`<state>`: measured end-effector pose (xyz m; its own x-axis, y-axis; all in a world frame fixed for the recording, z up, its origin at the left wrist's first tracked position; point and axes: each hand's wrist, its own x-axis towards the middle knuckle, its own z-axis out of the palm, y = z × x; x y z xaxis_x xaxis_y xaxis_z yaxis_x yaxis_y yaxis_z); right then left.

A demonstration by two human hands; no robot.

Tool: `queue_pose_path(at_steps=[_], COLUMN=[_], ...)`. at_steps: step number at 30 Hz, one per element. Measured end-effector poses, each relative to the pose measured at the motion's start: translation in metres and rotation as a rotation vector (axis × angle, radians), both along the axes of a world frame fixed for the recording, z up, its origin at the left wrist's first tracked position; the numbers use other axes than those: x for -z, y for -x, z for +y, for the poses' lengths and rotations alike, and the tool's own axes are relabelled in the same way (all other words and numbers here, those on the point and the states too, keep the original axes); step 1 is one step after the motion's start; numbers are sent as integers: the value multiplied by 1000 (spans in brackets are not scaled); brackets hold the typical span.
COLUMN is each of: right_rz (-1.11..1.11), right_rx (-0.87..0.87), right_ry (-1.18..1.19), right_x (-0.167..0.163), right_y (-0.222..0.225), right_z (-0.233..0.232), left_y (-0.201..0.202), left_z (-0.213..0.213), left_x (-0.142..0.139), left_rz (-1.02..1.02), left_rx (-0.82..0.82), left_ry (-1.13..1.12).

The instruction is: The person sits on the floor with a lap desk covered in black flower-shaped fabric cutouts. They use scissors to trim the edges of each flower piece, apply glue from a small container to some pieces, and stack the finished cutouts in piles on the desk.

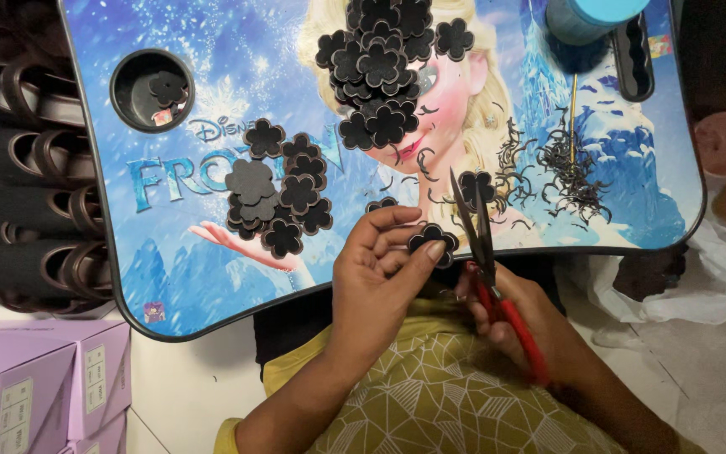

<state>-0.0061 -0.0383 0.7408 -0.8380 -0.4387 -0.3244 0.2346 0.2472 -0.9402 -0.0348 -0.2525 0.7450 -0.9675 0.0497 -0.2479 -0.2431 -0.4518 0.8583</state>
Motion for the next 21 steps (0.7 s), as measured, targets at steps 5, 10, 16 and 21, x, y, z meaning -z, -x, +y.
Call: queue_pose_path(at_steps=[5,10,16,21], right_rz=[1,-5,1,41], right_rx=[-40,-25,-54,-78], right_ry=[16,20,18,-98], right_x=[-2,-1,-3,-9], right_y=[-2,-5,-2,1], right_z=[-9,-12,-9,-5], left_y=[2,-1,-2,0], left_z=[6,8,7,5], left_x=[-6,-4,-3,-7], left_rz=[-12,1,-1,5], left_rx=[8,22,33,18], left_ry=[-46,-40,-30,47])
